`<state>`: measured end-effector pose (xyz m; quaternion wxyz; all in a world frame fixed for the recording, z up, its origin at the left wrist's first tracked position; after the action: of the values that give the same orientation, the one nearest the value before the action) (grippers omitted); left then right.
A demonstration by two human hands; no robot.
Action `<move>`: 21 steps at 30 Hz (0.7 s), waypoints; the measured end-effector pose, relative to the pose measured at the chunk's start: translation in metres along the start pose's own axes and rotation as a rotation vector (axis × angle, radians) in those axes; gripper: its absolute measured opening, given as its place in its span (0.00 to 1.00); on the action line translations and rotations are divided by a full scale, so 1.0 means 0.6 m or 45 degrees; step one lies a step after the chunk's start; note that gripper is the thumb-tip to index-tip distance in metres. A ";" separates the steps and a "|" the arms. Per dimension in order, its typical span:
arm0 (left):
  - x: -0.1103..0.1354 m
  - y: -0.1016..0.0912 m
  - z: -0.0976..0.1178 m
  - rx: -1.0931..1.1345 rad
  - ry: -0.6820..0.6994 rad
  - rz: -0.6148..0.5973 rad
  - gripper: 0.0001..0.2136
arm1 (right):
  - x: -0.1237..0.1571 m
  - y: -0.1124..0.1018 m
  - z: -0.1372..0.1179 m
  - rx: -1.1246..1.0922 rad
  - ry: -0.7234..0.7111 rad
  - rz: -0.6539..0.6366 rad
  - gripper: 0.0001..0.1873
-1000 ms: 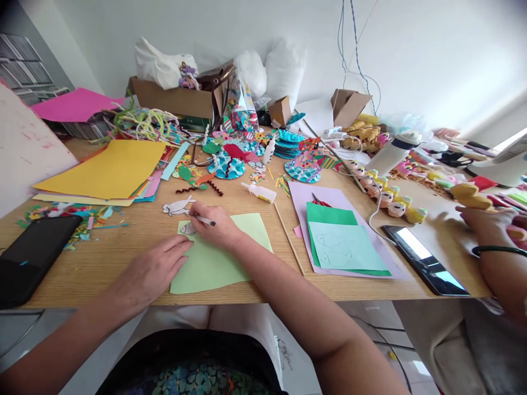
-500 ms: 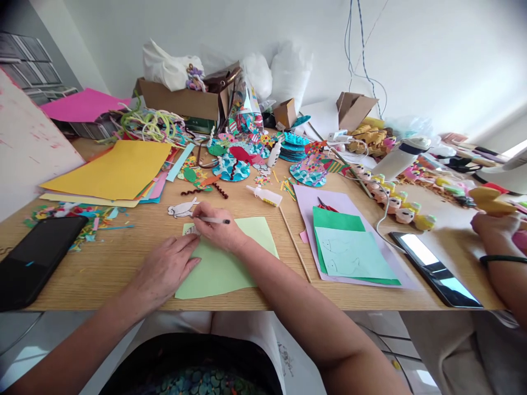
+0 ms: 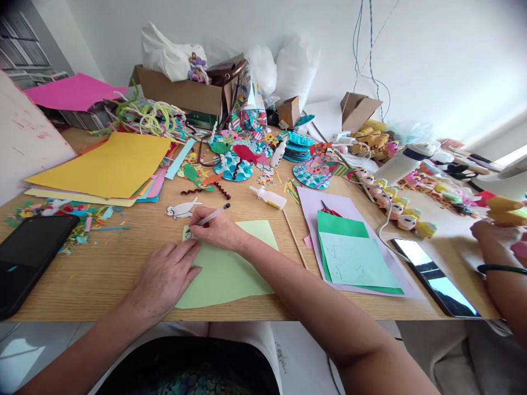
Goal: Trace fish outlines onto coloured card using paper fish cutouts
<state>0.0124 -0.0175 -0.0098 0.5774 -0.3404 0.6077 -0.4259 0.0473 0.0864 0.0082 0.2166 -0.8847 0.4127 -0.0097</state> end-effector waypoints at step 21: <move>-0.001 0.001 -0.002 0.018 -0.015 -0.035 0.16 | 0.004 0.015 0.006 0.097 -0.104 -0.004 0.02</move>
<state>0.0116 -0.0165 -0.0099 0.5774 -0.3474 0.5965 -0.4360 0.0431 0.0812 0.0009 0.2668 -0.8760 0.4016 0.0105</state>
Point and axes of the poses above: each hand's wrist, its own x-axis away from the middle knuckle, its own y-axis out of the palm, z = x × y, the point moved 7 cm from there along -x, towards the middle knuckle, and after that the axes turned 14 degrees about z, right-handed, at the moved point
